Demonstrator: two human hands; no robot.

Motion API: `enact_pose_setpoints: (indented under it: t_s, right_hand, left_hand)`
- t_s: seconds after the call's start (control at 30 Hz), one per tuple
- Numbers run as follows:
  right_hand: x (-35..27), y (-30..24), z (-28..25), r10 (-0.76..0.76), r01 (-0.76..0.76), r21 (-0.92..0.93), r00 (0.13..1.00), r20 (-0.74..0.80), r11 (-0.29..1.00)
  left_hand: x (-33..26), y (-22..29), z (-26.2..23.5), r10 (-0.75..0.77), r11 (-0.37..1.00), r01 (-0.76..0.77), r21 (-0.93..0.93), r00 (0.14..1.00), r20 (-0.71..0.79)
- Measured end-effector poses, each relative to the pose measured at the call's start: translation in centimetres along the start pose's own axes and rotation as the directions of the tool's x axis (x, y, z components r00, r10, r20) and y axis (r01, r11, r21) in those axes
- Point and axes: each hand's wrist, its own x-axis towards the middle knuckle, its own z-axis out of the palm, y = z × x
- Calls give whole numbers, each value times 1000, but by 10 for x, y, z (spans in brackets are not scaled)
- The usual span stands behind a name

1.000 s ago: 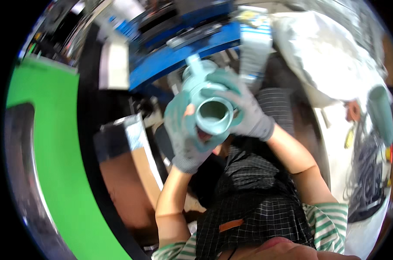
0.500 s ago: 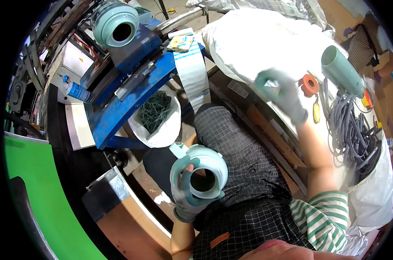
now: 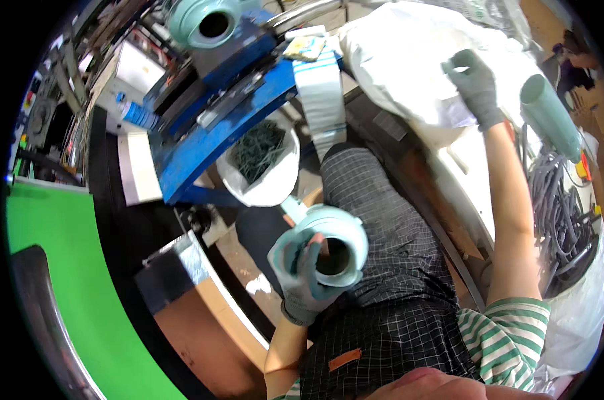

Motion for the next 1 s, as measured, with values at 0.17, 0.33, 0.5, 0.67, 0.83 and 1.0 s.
enact_pose_setpoints:
  t_s: [0.17,0.33,0.5,0.67,0.83,1.0]
  right_hand:
    - [-73,-198,-19,-290,-23,479,770,569,878]
    - [-148,-233,9,-902,763,525,431,24,378]
    - [-170,-237,32,-955,747,629,295,-24,215]
    - [-183,-238,28,-949,657,712,311,45,249]
    - [-196,-241,26,-915,643,658,344,211,393]
    - [-210,-245,41,-912,675,636,391,121,374]
  left_hand:
    - [-19,-24,6,99,950,-99,298,995,15]
    - [9,-9,-9,80,989,-77,129,997,-22]
    - [-9,-22,-14,2,999,2,48,998,-70]
    - [-15,-36,-18,25,990,-29,138,999,28]
    - [-3,-22,-31,88,908,-136,397,987,136]
    - [-1,-15,-33,-9,899,-39,435,994,107]
